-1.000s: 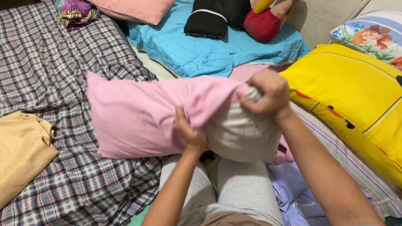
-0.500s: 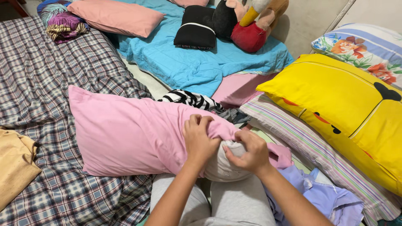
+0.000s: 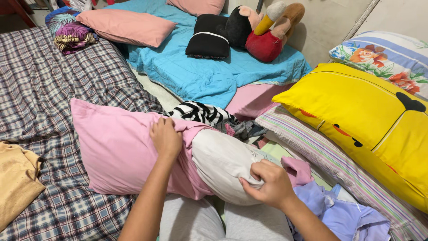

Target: The person puts pillowcases onto pillows and then folds laundry including a pair of shorts on a bed.

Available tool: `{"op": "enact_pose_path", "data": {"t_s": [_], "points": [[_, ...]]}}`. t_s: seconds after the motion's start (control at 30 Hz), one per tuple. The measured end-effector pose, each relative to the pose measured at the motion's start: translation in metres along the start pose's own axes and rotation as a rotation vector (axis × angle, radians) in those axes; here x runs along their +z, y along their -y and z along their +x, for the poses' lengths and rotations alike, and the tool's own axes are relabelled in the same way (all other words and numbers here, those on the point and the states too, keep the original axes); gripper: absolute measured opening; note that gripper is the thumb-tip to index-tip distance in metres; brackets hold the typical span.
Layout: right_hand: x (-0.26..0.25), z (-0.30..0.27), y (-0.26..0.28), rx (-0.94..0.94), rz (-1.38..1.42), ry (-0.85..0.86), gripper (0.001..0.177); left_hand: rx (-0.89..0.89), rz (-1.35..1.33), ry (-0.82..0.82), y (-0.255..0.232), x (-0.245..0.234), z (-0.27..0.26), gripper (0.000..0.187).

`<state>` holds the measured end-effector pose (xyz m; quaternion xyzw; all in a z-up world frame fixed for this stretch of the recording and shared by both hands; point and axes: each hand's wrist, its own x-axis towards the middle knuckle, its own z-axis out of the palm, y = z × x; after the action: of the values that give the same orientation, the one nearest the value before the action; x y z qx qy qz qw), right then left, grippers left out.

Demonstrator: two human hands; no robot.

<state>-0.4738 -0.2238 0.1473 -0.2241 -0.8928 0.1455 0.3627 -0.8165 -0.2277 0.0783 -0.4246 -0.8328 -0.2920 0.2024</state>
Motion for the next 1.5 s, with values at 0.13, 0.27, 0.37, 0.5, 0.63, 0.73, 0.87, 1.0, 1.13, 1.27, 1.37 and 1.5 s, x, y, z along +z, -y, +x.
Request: {"op": "enact_pose_path", "data": {"t_s": [0.13, 0.27, 0.37, 0.5, 0.63, 0.73, 0.87, 1.0, 1.13, 1.27, 1.37, 1.5], "points": [[0.002, -0.001, 0.002, -0.046, -0.016, 0.016, 0.040, 0.144, -0.305, 0.221, -0.022, -0.009, 0.017, 0.049], [-0.002, -0.001, 0.005, 0.068, -0.035, 0.059, 0.042, 0.134, -0.158, 0.569, -0.027, -0.002, 0.037, 0.065], [-0.011, -0.001, 0.001, 0.044, -0.095, 0.063, 0.058, 0.103, -0.130, 0.753, -0.028, 0.012, 0.044, 0.052], [-0.025, 0.006, -0.017, 0.127, -0.197, 0.032, 0.057, 0.058, -0.193, 0.616, -0.037, -0.011, 0.035, 0.045], [-0.051, 0.015, -0.040, 0.161, -0.279, 0.130, 0.047, 0.164, -0.336, 0.287, -0.039, -0.053, 0.032, 0.035], [-0.064, 0.010, -0.043, 0.356, -0.273, 0.548, 0.042, 0.208, -0.408, 0.139, -0.021, -0.060, -0.036, 0.030], [-0.031, -0.008, -0.046, 0.345, -0.014, 0.706, 0.035, 0.077, -0.312, 0.572, -0.030, -0.049, -0.191, 0.022], [0.018, -0.005, -0.074, 0.110, -0.081, 0.295, 0.031, 0.155, -0.347, 0.337, -0.031, -0.047, -0.260, 0.047], [0.078, 0.035, -0.121, -0.016, -0.067, 0.380, 0.041, 0.210, -0.361, 0.250, -0.025, -0.066, -0.248, 0.049], [0.140, 0.077, -0.143, 0.153, -0.038, 0.625, 0.048, -0.110, -0.303, 0.521, -0.056, -0.086, -0.208, 0.049], [0.157, 0.092, -0.146, 0.316, -0.170, 0.742, 0.049, -0.125, -0.250, 0.416, -0.075, -0.069, -0.166, 0.051], [0.166, 0.084, -0.142, 0.306, -0.308, 0.762, 0.046, -0.258, -0.124, 0.477, -0.088, 0.000, -0.102, 0.047]]}}
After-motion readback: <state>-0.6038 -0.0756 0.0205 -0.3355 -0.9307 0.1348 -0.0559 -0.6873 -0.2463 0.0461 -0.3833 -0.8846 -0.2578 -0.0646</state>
